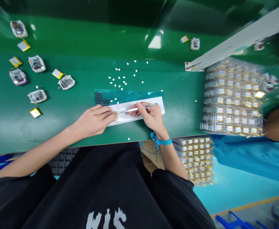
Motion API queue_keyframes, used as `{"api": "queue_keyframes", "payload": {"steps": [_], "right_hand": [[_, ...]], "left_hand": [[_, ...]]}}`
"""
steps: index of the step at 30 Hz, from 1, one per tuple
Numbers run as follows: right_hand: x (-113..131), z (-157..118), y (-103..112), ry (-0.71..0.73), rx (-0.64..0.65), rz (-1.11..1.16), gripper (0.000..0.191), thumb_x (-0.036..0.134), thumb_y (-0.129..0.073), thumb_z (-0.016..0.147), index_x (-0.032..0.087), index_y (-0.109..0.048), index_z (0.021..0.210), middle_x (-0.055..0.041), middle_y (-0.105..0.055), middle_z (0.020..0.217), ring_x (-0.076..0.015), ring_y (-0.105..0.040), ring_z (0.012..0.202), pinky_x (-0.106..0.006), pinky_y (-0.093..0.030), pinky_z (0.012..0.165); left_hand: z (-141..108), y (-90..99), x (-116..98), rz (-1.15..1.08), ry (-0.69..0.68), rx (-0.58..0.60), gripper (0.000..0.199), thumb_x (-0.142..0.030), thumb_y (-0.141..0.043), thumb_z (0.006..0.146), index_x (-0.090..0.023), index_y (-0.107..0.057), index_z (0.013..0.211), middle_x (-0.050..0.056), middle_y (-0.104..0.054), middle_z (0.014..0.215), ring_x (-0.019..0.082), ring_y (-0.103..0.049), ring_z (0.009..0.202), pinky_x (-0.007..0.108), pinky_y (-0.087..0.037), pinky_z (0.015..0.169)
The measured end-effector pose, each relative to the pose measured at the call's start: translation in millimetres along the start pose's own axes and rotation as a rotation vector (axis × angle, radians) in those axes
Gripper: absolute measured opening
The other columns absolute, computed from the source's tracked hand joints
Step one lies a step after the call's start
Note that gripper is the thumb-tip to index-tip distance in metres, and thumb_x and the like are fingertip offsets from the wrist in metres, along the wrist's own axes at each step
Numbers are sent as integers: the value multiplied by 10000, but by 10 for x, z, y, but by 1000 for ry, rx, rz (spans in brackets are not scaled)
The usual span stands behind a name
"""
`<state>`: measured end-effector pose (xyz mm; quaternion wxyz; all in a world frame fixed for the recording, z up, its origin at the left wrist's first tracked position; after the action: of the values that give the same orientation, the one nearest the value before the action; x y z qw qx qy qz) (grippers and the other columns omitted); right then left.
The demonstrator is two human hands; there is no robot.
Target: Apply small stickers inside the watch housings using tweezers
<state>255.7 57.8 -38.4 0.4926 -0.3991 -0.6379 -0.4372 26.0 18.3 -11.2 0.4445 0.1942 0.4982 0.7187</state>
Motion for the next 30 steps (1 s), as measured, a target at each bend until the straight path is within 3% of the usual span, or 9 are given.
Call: {"api": "queue_keyframes", "payload": {"steps": [5,8,11,13,15,17,20,24,30], "right_hand": [[33,18,-15,25,98,9,478,623,-667,948,184,-817,830,-95,-843,893,-150,-795,730,-248,-648,719],[41,43,29,20,125,34,449,599,-677,952,186,-824,854,-81,-834,820,-158,-797,711,-260,-657,703],[74,74,110,19,91,90,418,578,-689,954,202,-816,824,-52,-811,737,-162,-786,659,-277,-668,665],[158,92,155,76,11,136,347,542,-715,951,225,-816,852,-22,-793,707,-156,-777,636,-279,-668,634],[295,107,156,156,-88,159,295,526,-735,941,246,-813,896,-2,-780,703,-162,-779,648,-294,-671,629],[456,127,92,213,-166,144,323,564,-722,937,253,-804,904,-2,-777,728,-179,-787,683,-324,-681,643],[646,192,-101,215,-182,93,367,603,-678,951,260,-782,873,-13,-791,800,-182,-782,688,-340,-686,638],[694,294,-362,206,-67,100,393,601,-639,976,250,-759,845,-9,-773,759,-165,-773,658,-319,-687,626],[581,309,-472,178,4,102,408,621,-621,976,248,-734,855,23,-744,677,-140,-756,615,-287,-680,619]], "left_hand": [[-6,-27,9,26,7,33,238,-68,-520,988,-147,-712,1103,94,-800,980,234,-740,957,340,-569,766],[2,-46,13,16,25,47,209,-80,-518,1000,-134,-698,1091,101,-788,971,239,-742,939,339,-569,734],[13,-36,11,-12,22,55,207,-65,-496,1006,-109,-690,1061,131,-781,983,255,-750,943,341,-568,708],[20,20,13,-82,39,-6,215,-66,-486,1017,-109,-691,1064,131,-788,996,247,-759,941,330,-575,720],[25,107,54,-225,183,-117,190,-112,-522,1035,-132,-701,1093,95,-802,991,199,-768,877,294,-588,739],[16,180,130,-409,434,-208,165,-186,-584,1035,-167,-715,1133,45,-810,975,135,-754,728,241,-589,685],[-8,210,228,-696,719,-220,232,-246,-612,1023,-180,-710,1223,22,-802,878,115,-712,551,226,-573,549],[-21,186,276,-1015,753,-129,334,-227,-636,1004,-139,-673,1324,30,-786,749,188,-779,636,292,-660,631],[-32,187,250,-1147,739,-89,412,-230,-689,982,-134,-649,1380,78,-824,903,232,-827,785,353,-709,745]]}}
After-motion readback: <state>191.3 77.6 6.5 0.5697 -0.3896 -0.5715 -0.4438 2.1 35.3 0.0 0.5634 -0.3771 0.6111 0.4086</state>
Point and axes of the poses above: each hand's wrist, its own z-axis towards the middle knuckle, its own y-axis out of the back of the hand, x = y × z, the point moved 3 cm from there along z, towards the middle knuckle
